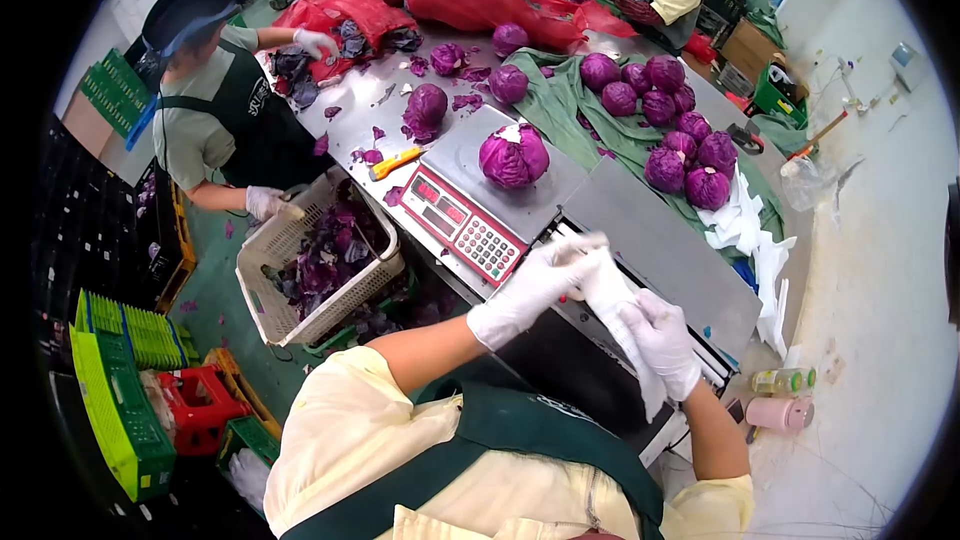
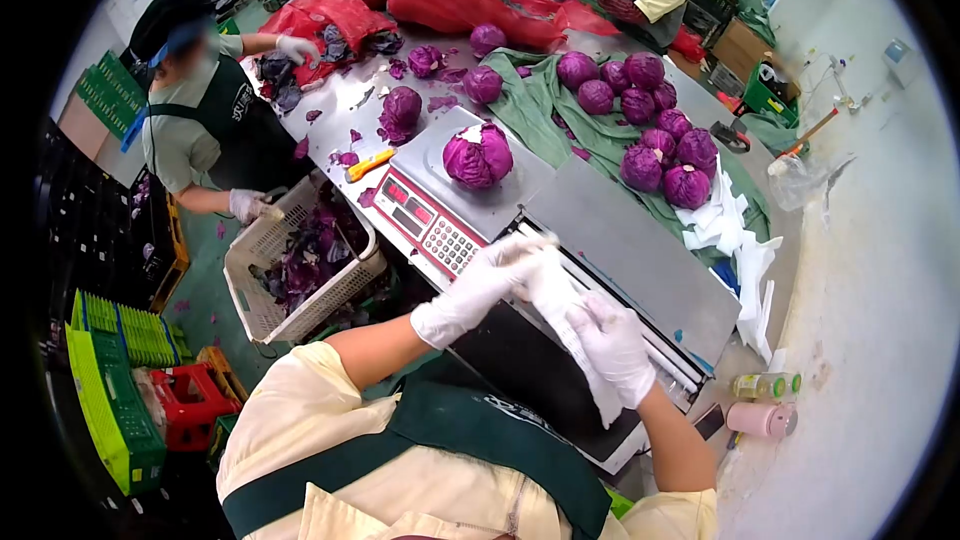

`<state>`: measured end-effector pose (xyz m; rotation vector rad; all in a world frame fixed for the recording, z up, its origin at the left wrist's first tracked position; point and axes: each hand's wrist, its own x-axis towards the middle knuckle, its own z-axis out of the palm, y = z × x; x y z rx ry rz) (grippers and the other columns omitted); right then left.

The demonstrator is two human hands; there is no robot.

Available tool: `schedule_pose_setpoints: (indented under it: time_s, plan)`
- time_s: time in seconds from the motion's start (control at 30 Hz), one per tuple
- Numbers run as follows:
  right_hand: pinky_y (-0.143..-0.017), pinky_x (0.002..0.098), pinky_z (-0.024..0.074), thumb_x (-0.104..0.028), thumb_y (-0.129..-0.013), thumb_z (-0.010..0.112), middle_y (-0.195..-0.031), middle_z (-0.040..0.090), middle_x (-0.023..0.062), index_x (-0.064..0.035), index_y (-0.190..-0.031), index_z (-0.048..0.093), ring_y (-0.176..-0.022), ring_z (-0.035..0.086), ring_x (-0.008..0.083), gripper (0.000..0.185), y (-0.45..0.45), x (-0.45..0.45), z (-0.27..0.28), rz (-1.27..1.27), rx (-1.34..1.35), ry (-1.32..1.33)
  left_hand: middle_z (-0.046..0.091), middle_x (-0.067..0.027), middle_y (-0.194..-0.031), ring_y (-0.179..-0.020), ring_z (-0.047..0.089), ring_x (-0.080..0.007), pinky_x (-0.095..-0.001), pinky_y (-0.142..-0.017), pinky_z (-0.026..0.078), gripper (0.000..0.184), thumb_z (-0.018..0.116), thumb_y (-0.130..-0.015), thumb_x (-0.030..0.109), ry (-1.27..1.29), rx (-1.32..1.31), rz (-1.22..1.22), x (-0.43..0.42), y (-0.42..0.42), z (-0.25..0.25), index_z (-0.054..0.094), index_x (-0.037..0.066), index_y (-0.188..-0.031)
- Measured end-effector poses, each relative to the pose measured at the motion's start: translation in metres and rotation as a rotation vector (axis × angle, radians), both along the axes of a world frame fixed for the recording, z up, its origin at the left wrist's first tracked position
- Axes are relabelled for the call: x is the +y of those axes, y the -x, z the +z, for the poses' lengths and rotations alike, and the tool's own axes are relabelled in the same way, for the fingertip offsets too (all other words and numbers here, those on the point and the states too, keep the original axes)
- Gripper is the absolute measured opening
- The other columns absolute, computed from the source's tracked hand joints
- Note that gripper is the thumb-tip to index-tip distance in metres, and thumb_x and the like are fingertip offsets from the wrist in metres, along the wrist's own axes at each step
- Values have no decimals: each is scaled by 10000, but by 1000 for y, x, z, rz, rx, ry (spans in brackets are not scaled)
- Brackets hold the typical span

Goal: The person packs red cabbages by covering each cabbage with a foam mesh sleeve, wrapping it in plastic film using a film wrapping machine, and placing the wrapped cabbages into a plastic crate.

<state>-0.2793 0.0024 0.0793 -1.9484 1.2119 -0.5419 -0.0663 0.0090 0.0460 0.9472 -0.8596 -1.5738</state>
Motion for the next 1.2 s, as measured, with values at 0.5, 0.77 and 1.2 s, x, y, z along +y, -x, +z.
schedule_pose_setpoints:
  time_s: [0.5, 0.77, 1.2]
  plan:
    - [-704, 205, 501, -220, -981, 530, -964, 639, 42, -8, -1293, 539, -802, 603, 70, 378, -10, 6, -71, -109, -975, -644, 641, -27, -942, -840, 599, -83, -220, -767, 485, 165, 655, -895, 140, -32, 182, 251, 43, 37, -19, 641, 0, -981]
    - [-896, 248, 475, -85, -921, 609, -1192, 575, 69, 34, -1233, 536, -991, 579, 124, 342, -59, 32, -55, -174, -1024, -386, 659, -117, -1107, -1060, 583, -237, -322, -913, 444, 147, 673, -843, 93, 579, -605, 639, 33, 30, -40, 731, 31, -963]
    - [-679, 240, 481, -196, -924, 601, -821, 573, -12, -17, -1138, 582, -722, 558, 84, 279, -117, -94, -23, -146, -407, -496, 683, -52, -871, -783, 626, -91, -227, -704, 506, 179, 668, -863, 146, -52, -275, 171, -39, -133, -45, 668, 6, -975]
